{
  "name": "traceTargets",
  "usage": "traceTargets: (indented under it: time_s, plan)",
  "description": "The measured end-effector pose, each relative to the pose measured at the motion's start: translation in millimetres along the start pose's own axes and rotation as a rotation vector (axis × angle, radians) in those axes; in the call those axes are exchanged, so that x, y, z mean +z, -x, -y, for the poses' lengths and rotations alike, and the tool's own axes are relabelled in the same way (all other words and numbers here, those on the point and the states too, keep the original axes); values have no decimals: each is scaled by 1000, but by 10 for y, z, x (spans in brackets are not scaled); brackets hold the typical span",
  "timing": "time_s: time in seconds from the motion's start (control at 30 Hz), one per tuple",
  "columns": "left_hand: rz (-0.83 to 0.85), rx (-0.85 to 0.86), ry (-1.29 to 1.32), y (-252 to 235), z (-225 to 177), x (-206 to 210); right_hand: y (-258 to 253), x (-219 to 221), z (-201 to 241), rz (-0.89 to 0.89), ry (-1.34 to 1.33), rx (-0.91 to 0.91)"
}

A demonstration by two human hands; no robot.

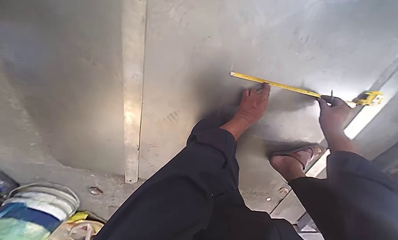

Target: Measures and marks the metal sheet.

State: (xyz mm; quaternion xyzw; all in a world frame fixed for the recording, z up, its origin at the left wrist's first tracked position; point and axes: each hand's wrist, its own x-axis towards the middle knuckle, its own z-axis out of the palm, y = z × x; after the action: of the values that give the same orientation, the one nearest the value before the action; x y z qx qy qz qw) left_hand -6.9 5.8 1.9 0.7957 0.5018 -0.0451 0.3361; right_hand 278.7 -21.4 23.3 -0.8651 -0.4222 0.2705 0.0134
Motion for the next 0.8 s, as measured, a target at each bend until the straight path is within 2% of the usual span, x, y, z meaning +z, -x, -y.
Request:
traceTargets:
  time_s: [0.13,0.27,0.43,0.53,0.7,0.8]
  plan:
    - [69,-4,-93,-14,-6,3,273,78,221,-7,-202,6]
    - [18,-17,-136,8,-13,77,538,276,497,209,-543,53]
    - [-55,-1,-171,8,4,133,653,454,747,340,-454,28]
    - [-87,16,-177,4,12,137,676,458,866,375,-535,57]
    - [-26,9,-191,-5,-15,81,713,409,995,439,-512,107]
    - [-50,17,-180,-17,-19,88,688,402,970,463,-709,209]
